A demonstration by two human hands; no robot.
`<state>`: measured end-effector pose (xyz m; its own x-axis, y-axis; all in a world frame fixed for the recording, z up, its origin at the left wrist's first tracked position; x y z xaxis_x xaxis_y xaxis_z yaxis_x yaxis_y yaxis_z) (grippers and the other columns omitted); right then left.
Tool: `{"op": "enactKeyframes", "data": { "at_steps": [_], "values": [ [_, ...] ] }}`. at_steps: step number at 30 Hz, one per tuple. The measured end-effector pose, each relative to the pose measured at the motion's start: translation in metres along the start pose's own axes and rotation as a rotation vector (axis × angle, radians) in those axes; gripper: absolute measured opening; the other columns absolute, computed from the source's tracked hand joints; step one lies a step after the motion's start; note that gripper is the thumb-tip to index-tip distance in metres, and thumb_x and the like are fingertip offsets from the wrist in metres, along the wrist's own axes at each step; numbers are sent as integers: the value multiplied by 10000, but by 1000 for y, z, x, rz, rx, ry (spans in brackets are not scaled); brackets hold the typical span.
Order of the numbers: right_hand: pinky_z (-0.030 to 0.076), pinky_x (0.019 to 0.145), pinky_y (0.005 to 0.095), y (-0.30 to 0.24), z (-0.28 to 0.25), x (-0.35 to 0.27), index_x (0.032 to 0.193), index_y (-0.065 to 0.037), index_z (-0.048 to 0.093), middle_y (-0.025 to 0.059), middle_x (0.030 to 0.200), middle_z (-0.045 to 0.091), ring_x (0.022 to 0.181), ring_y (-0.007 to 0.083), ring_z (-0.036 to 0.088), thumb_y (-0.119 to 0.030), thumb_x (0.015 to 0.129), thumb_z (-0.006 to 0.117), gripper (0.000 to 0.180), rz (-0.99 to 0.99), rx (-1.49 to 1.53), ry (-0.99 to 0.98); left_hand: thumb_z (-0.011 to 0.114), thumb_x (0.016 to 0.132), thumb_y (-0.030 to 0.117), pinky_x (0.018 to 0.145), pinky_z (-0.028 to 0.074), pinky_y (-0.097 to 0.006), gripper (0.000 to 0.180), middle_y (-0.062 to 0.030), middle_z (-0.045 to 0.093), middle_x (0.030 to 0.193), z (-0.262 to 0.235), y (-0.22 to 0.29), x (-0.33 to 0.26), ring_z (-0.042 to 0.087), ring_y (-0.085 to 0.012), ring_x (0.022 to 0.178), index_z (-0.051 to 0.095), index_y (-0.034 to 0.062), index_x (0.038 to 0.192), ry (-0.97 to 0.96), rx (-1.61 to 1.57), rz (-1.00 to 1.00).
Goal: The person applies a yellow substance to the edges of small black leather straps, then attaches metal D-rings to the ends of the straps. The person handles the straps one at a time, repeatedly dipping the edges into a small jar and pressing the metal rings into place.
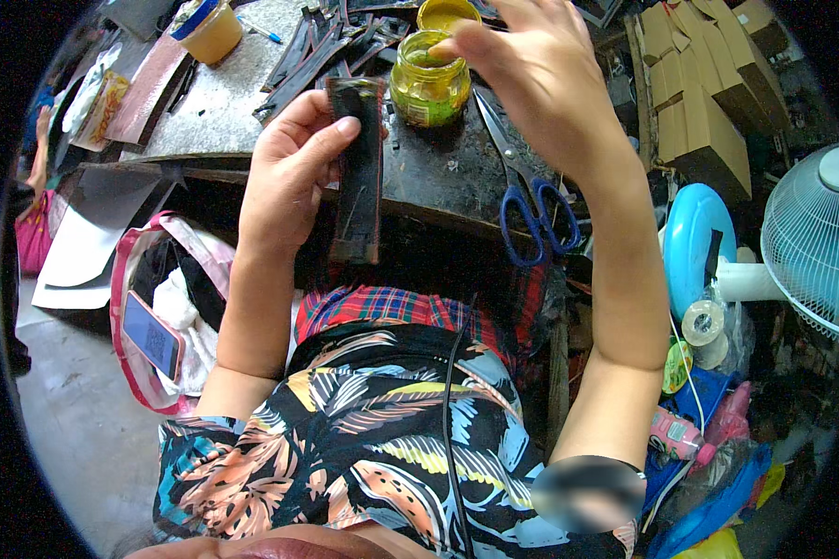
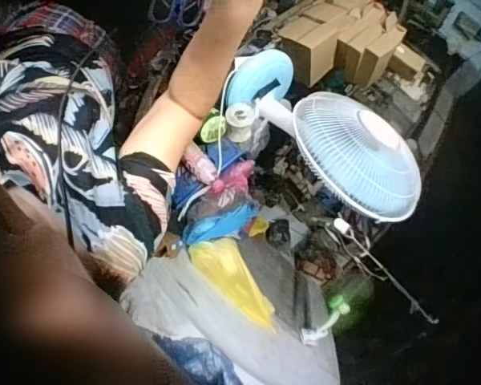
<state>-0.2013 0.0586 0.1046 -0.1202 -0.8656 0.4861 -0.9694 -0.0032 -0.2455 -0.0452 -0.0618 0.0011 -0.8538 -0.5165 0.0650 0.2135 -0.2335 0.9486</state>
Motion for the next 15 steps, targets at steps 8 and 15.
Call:
{"op": "enactKeyframes", "data": {
  "at_steps": [8, 15],
  "values": [
    [182, 1176, 568, -11, 36, 39, 1132, -167, 743, 204, 1461, 483, 1407, 391, 344, -545, 1013, 390, 531, -57, -286, -319, 640, 899, 26, 698, 613, -280, 333, -91, 679, 1077, -20, 10, -3, 682, -143, 901, 542, 20, 1218, 134, -115, 116],
    [158, 1201, 484, 0, -2, -11, 1108, -150, 767, 137, 1498, 478, 1448, 345, 311, -732, 966, 91, 904, -19, -176, -77, 619, 900, -26, 745, 641, -344, 310, -110, 669, 1088, -13, 11, 1, 687, -191, 951, 532, 11, 1196, 180, -265, 191]
  ]
}}
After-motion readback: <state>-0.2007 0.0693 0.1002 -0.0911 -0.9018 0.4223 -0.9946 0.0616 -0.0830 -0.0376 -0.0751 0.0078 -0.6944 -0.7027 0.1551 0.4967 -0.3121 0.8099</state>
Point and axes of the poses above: each hand's wrist, its own x-axis towards the middle knuckle, its own z-axis out of the palm, y = z × x, the point moved 6 cm from there along x, towards the middle knuckle
